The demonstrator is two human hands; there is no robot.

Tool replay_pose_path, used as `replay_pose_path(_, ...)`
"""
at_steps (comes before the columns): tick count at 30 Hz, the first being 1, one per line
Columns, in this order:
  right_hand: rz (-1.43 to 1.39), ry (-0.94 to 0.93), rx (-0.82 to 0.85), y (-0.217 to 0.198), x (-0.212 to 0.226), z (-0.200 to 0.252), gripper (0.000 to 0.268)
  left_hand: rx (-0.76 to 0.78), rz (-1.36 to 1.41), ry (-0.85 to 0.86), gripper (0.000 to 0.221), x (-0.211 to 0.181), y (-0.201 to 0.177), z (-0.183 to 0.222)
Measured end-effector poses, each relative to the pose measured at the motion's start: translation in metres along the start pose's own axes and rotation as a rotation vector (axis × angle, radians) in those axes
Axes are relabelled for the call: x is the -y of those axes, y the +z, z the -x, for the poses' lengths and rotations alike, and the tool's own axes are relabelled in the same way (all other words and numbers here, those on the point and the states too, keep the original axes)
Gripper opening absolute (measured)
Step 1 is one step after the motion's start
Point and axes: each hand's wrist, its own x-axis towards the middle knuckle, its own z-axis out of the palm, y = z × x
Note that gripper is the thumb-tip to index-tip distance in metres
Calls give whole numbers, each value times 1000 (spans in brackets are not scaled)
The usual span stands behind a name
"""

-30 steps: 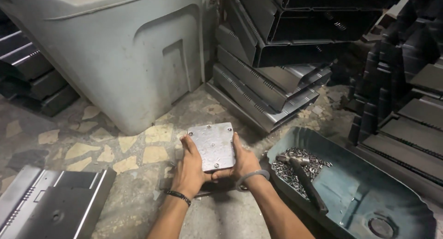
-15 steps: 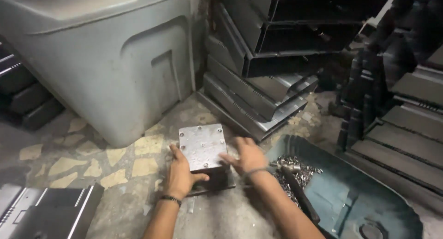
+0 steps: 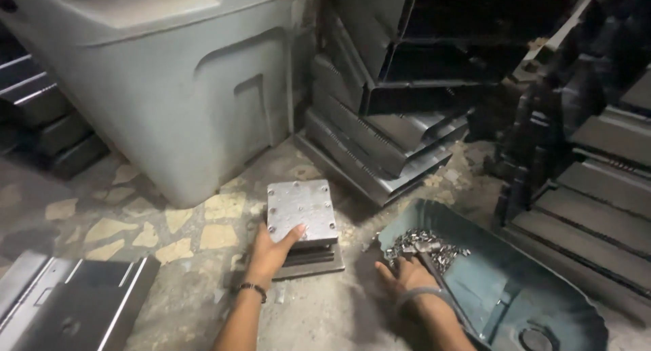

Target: The person manually stamps metal sheets using a mold and a hammer.

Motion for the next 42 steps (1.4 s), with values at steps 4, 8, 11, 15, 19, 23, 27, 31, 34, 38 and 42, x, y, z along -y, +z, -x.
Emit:
replay_pose_path(4,-830,618,53,-90,22,29,69,6,57,25,61,3,5,12)
replay_pose_path(8,-779,756,-236,-147,52,16,58,-32,115,46,62,-9,2,29)
replay_pose_path(11,-895,672,-560,-153,78,-30,53,-66,112,28,64,-12,1,39)
replay_pose_path(15,-1852,481,-302,-153,98,-81,68,-86,16,3,78,-3,-2,43)
replay_pose_path(19,-1802,494,-319,-154,103,-72,67,-65,-53,24,90,17,-6,40)
replay_pose_path(23,-1707,472,-431,-128,107,-83,68,45,-33,127,87,16,-11,34)
replay_pose_path(27,-1785,508,-491,-146,118,-62,63,117,136,41,78,30,-10,38)
replay_pose_path(31,-1633,676,-323,-139,111,-81,62,84,170,-55,75,23,-6,38)
replay_pose_path(34,-1512,647,-485,-118,112,-95,65,63,203,-19,73,56,1,27)
replay_pose_path(38,-1257,581,-476,-122,91,-111,57,-9,168,214,83,117,10,-8)
replay_pose_path(42,-1029,422,-1079,-245,33,-47,30,-62,184,278,85,192,16,-36)
